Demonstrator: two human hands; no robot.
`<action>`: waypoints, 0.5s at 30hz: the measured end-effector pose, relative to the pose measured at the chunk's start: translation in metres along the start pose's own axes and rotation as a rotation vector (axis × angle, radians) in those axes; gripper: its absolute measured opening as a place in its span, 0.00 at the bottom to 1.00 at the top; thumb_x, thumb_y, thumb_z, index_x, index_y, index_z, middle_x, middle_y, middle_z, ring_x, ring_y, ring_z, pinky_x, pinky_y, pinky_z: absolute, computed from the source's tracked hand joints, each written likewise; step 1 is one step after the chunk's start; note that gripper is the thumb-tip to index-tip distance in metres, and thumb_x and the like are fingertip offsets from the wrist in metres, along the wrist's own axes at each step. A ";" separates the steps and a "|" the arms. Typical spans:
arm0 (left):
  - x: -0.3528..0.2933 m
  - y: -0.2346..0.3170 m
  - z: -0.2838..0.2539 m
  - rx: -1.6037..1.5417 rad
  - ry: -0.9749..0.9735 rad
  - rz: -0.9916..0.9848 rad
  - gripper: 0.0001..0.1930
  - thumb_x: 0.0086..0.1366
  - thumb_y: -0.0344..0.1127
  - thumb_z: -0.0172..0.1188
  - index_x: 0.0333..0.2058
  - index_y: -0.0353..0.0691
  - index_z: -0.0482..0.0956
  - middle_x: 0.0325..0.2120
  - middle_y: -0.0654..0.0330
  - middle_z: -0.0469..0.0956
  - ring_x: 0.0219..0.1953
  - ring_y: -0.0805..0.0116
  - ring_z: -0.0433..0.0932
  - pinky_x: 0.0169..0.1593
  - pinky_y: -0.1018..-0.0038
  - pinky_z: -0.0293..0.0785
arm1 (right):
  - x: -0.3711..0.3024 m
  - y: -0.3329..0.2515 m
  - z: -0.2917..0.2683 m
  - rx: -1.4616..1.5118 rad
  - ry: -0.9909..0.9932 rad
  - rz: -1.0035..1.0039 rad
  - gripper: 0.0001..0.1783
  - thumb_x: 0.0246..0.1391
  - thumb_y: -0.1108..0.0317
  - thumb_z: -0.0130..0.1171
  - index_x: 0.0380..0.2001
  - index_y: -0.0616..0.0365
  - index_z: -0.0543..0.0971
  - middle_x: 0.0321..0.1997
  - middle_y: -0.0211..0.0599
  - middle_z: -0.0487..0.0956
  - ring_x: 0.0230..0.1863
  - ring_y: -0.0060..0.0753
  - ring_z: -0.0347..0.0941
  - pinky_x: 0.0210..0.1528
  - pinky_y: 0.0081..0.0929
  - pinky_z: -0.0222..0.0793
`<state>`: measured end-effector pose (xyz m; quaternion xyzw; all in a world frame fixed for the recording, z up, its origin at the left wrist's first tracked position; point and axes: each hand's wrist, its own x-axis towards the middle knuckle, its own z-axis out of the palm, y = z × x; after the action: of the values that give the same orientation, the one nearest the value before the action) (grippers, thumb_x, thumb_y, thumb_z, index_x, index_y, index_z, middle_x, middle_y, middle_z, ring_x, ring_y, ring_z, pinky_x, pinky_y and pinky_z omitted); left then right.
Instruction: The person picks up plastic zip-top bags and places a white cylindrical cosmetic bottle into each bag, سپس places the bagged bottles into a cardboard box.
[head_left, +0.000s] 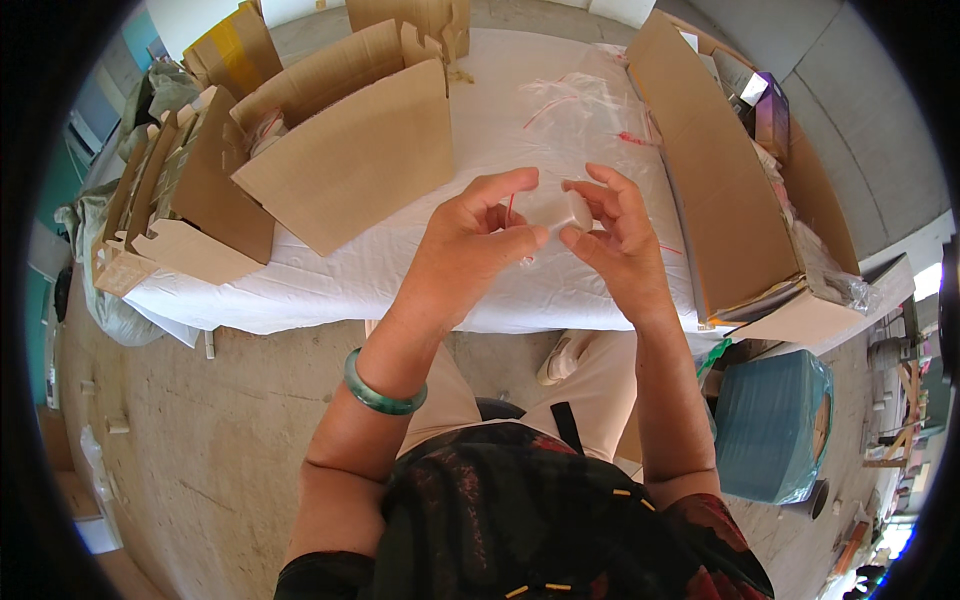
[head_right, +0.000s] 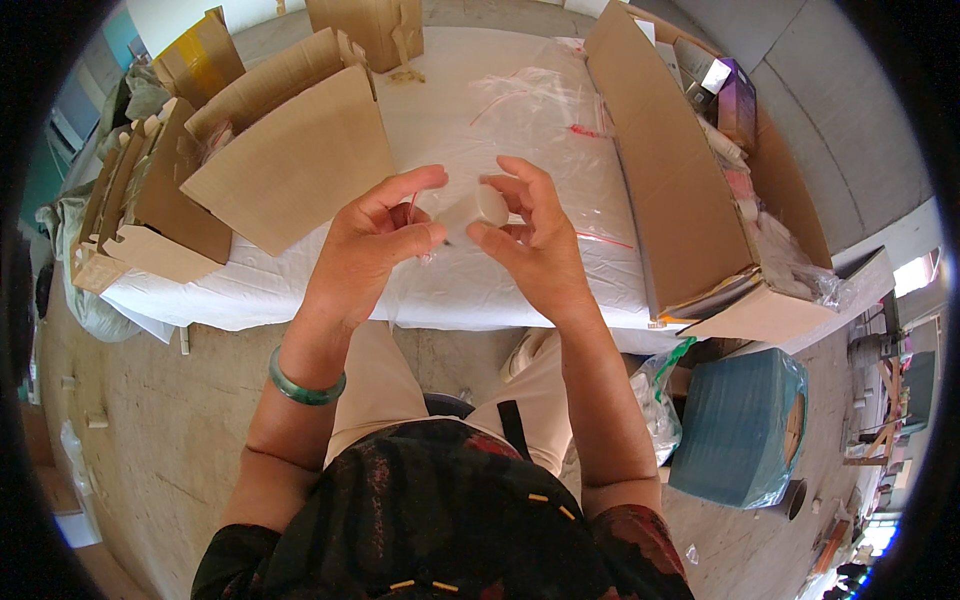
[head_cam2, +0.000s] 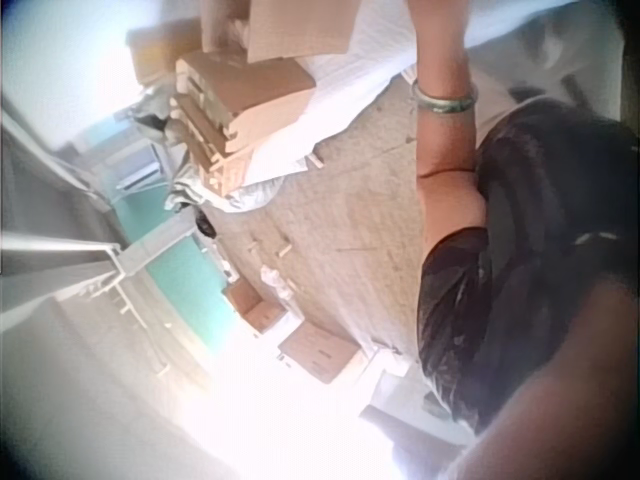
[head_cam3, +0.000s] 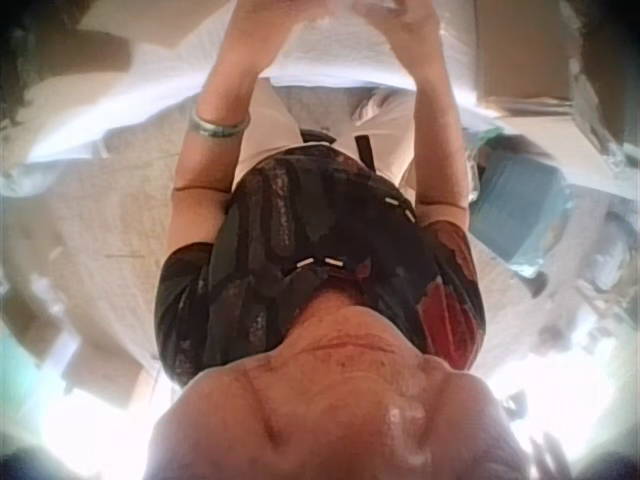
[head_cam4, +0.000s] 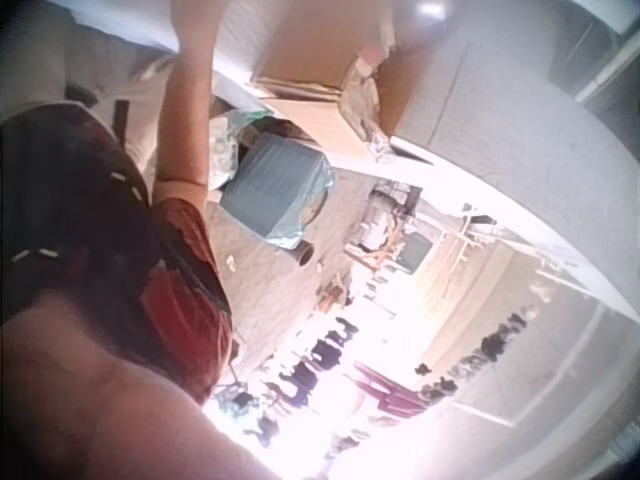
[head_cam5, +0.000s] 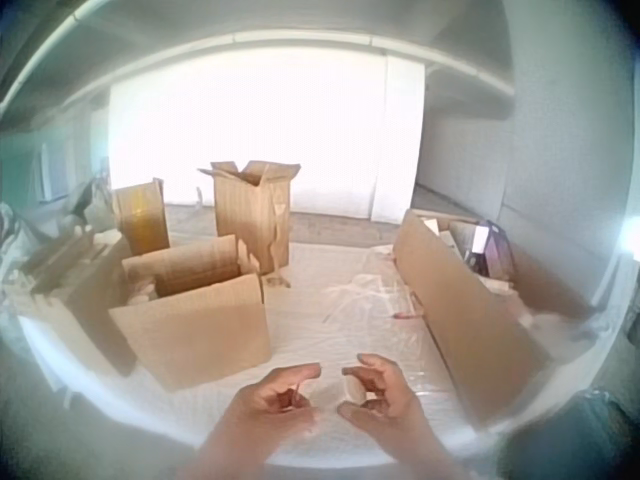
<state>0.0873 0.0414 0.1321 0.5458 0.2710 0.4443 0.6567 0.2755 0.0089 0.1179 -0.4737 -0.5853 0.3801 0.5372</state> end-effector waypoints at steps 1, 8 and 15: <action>0.000 -0.001 -0.001 -0.004 -0.006 -0.009 0.25 0.55 0.22 0.60 0.54 0.36 0.72 0.49 0.61 0.74 0.33 0.80 0.69 0.37 0.81 0.70 | 0.000 -0.002 -0.001 -0.022 -0.002 0.010 0.40 0.46 0.71 0.68 0.62 0.51 0.60 0.56 0.41 0.70 0.55 0.33 0.68 0.49 0.28 0.70; 0.003 0.004 0.002 -0.023 -0.025 0.003 0.25 0.57 0.23 0.60 0.55 0.36 0.71 0.49 0.56 0.75 0.33 0.79 0.70 0.37 0.81 0.70 | -0.009 -0.006 0.003 -0.088 -0.187 -0.006 0.46 0.45 0.71 0.68 0.66 0.48 0.56 0.65 0.38 0.61 0.59 0.34 0.65 0.50 0.31 0.69; 0.007 0.004 -0.013 0.104 0.012 0.113 0.26 0.58 0.27 0.61 0.56 0.39 0.70 0.52 0.59 0.72 0.43 0.73 0.71 0.46 0.76 0.70 | -0.007 0.008 0.001 -0.280 -0.020 -0.020 0.30 0.45 0.71 0.69 0.53 0.54 0.71 0.47 0.29 0.72 0.48 0.21 0.67 0.47 0.19 0.65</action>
<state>0.0789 0.0537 0.1336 0.5910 0.2664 0.4689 0.5998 0.2759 0.0041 0.1087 -0.5343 -0.6426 0.2940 0.4638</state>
